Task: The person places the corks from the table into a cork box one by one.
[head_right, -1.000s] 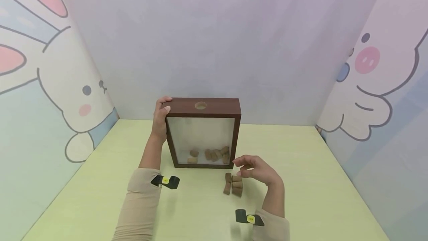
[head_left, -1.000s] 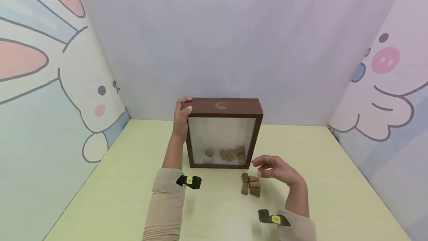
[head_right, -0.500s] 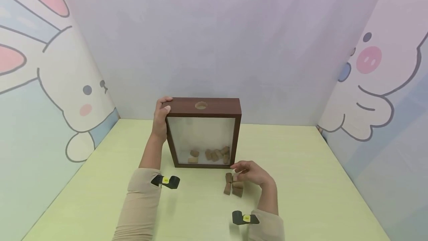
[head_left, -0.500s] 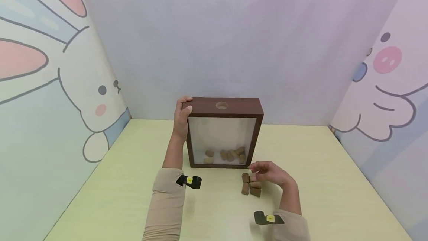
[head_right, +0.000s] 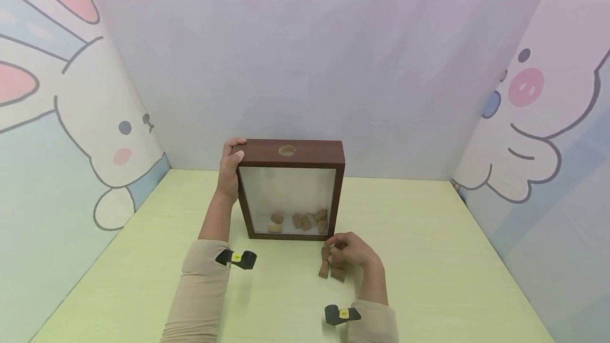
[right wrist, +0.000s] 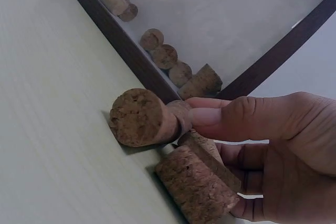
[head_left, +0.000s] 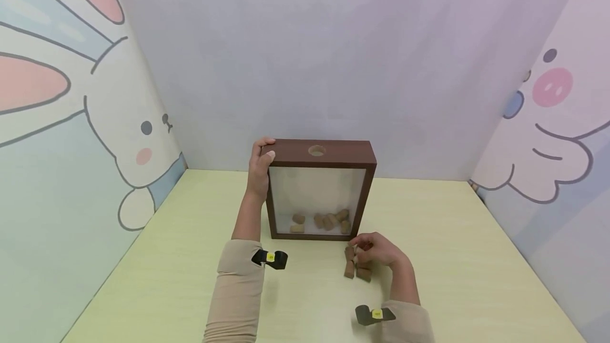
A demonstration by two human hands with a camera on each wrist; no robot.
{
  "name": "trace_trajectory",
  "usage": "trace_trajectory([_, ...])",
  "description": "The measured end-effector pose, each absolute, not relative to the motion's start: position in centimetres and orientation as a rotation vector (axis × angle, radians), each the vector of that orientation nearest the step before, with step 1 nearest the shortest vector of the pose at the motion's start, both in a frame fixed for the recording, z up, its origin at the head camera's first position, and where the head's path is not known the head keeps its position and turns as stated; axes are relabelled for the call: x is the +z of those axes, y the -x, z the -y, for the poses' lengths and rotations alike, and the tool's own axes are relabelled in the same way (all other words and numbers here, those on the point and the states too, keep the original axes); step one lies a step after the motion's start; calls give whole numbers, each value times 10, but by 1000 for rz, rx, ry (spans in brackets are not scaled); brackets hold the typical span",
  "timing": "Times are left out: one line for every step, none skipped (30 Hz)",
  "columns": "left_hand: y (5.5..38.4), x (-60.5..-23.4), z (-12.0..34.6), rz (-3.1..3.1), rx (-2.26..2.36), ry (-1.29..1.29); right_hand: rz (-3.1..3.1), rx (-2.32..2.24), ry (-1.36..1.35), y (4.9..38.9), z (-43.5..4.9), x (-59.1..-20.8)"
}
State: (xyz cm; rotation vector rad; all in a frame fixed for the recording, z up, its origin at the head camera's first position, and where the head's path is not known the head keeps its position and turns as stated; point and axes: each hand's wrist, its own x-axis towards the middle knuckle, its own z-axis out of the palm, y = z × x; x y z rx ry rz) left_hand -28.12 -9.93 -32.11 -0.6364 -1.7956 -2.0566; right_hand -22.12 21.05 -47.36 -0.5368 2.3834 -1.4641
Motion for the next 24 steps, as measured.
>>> trace_trajectory([281, -321, 99, 1794, -2056, 639, -2383, -1465, 528, 221, -210, -474])
trace_trajectory([281, -321, 99, 1792, -2058, 639, -2393, -1457, 524, 222, -209, -475])
trace_trajectory([282, -321, 99, 1793, -2058, 639, -2403, -1449, 520, 222, -208, -475])
trace_trajectory([282, -321, 99, 1792, -2056, 640, -2410, -1442, 511, 222, -208, -475])
trace_trajectory([282, -321, 99, 1794, -2056, 638, -2422, -1429, 504, 223, -207, -476])
trace_trajectory([282, -322, 99, 1795, -2055, 637, -2436, -1418, 497, 223, -207, -476])
trace_trajectory([282, -322, 99, 1796, -2055, 637, -2451, -1401, 491, 224, -206, -476])
trace_trajectory([282, -321, 99, 1797, -2056, 637, -2466, -1385, 485, 224, -206, -476])
trace_trajectory([282, -321, 98, 1800, -2056, 636, -2479, -1374, 479, 225, -205, -476])
trace_trajectory([281, -321, 98, 1801, -2057, 636, -2491, -1362, 476, 225, -205, -476])
trace_trajectory([281, -321, 99, 1803, -2057, 634, -2501, -1352, 475, 225, -204, -475])
trace_trajectory([281, -321, 99, 1802, -2058, 634, -2507, -1345, 474, 225, -204, -475])
trace_trajectory([281, -321, 99, 1802, -2059, 633, -2513, -1337, 472, 225, -203, -475])
trace_trajectory([281, -321, 99, 1802, -2058, 633, -2521, -1327, 471, 225, -203, -475])
trace_trajectory([281, -321, 99, 1803, -2057, 632, -2528, -1321, 467, 225, -203, -475])
trace_trajectory([281, -321, 99, 1804, -2057, 632, -2534, -1316, 461, 225, -202, -475])
trace_trajectory([281, -322, 99, 1806, -2053, 632, -2538, -1316, 451, 225, -202, -475])
trace_trajectory([282, -322, 99, 1805, -2053, 633, -2546, -1312, 441, 225, -202, -476])
trace_trajectory([282, -322, 99, 1807, -2050, 633, -2553, -1312, 432, 225, -202, -477])
trace_trajectory([282, -322, 99, 1807, -2048, 634, -2558, -1316, 422, 225, -202, -477])
trace_trajectory([283, -323, 99, 1806, -2048, 634, -2560, -1324, 410, 225, -202, -478])
trace_trajectory([283, -323, 99, 1804, -2048, 633, -2564, -1331, 406, 225, -202, -478])
trace_trajectory([283, -323, 99, 1803, -2047, 632, -2566, -1338, 397, 225, -202, -479])
trace_trajectory([283, -323, 99, 1802, -2048, 631, -2570, -1341, 390, 226, -202, -479])
